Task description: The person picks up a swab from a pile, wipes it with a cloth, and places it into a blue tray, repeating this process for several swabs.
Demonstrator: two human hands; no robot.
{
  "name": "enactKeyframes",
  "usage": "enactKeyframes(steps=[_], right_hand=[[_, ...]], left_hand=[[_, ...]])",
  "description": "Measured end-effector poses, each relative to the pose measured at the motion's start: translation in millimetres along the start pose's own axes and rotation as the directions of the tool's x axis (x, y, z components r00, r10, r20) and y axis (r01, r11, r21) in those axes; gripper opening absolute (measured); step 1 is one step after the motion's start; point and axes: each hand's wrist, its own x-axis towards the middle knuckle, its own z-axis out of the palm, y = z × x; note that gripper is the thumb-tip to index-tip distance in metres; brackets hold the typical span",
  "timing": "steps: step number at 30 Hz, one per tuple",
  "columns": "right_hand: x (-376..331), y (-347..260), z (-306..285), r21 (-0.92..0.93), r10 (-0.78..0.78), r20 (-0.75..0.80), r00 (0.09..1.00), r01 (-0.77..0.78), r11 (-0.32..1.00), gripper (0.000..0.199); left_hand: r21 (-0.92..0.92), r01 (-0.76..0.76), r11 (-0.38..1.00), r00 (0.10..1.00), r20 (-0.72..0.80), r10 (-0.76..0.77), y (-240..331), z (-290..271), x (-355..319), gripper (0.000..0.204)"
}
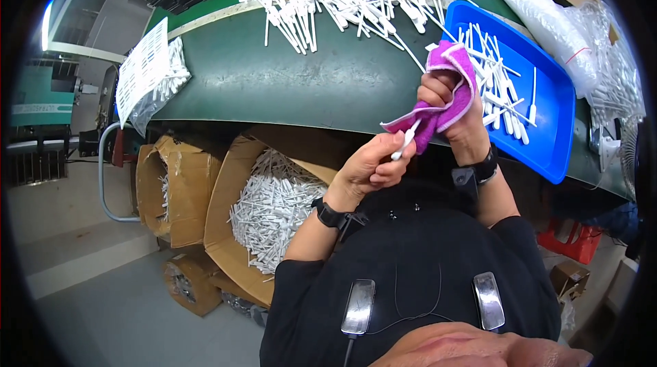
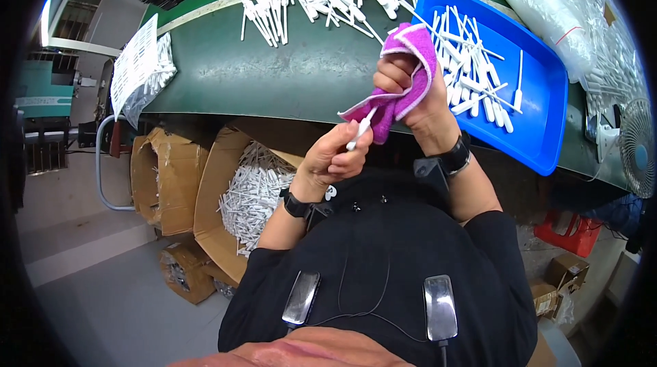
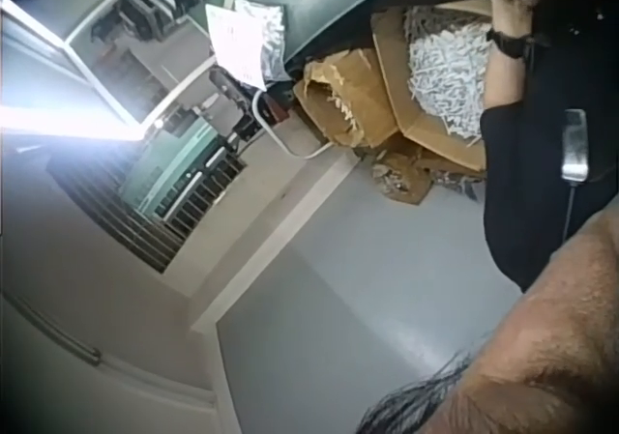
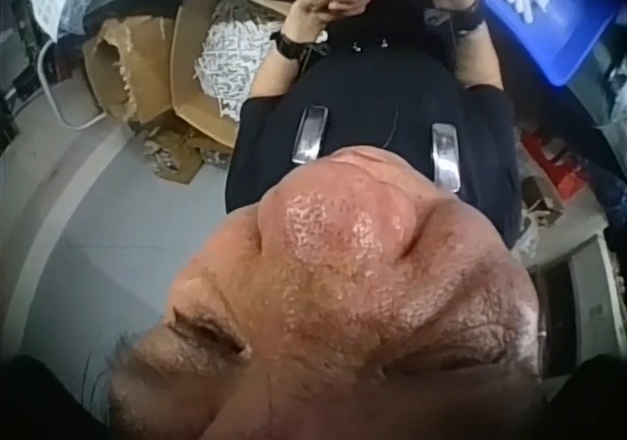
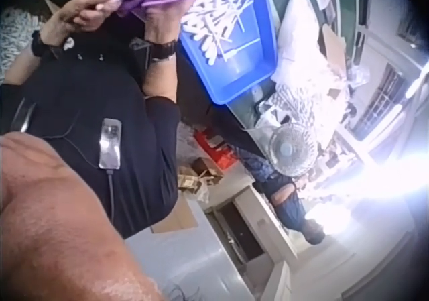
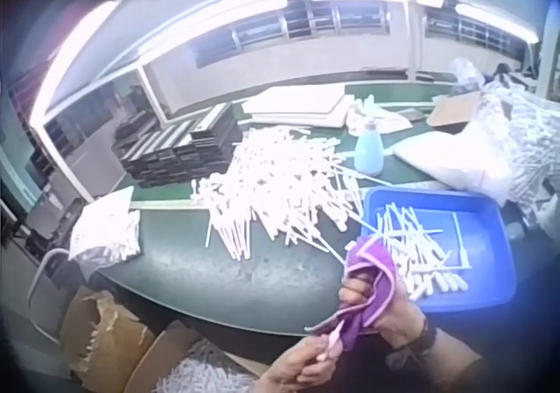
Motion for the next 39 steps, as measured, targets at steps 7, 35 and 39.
enactKeyframes(steps=[7, 35, 39], right_hand=[[1.0, 44.9, 55.5, -0.613, -0.362, -0.684, 0.633, -0.23, 0.756, 0.03], [-135.2, -34.1, 50.9, -0.937, -0.015, -0.341, 0.94, -0.339, 0.086, 0.031], [-132.1, -32.8, 75.3, -0.516, 0.033, -0.636, 0.771, -0.457, 0.724, 0.035]], left_hand=[[0.956, 0.063, 0.285, 0.817, -0.214, 0.535, 1.5, 7.6, 12.6, 0.032], [0.778, -0.401, 0.485, 0.716, -0.064, 0.695, 73.9, 50.4, 150.9, 0.032], [0.997, 0.062, -0.053, 0.795, -0.017, 0.607, 87.5, 51.3, 158.1, 0.026]])
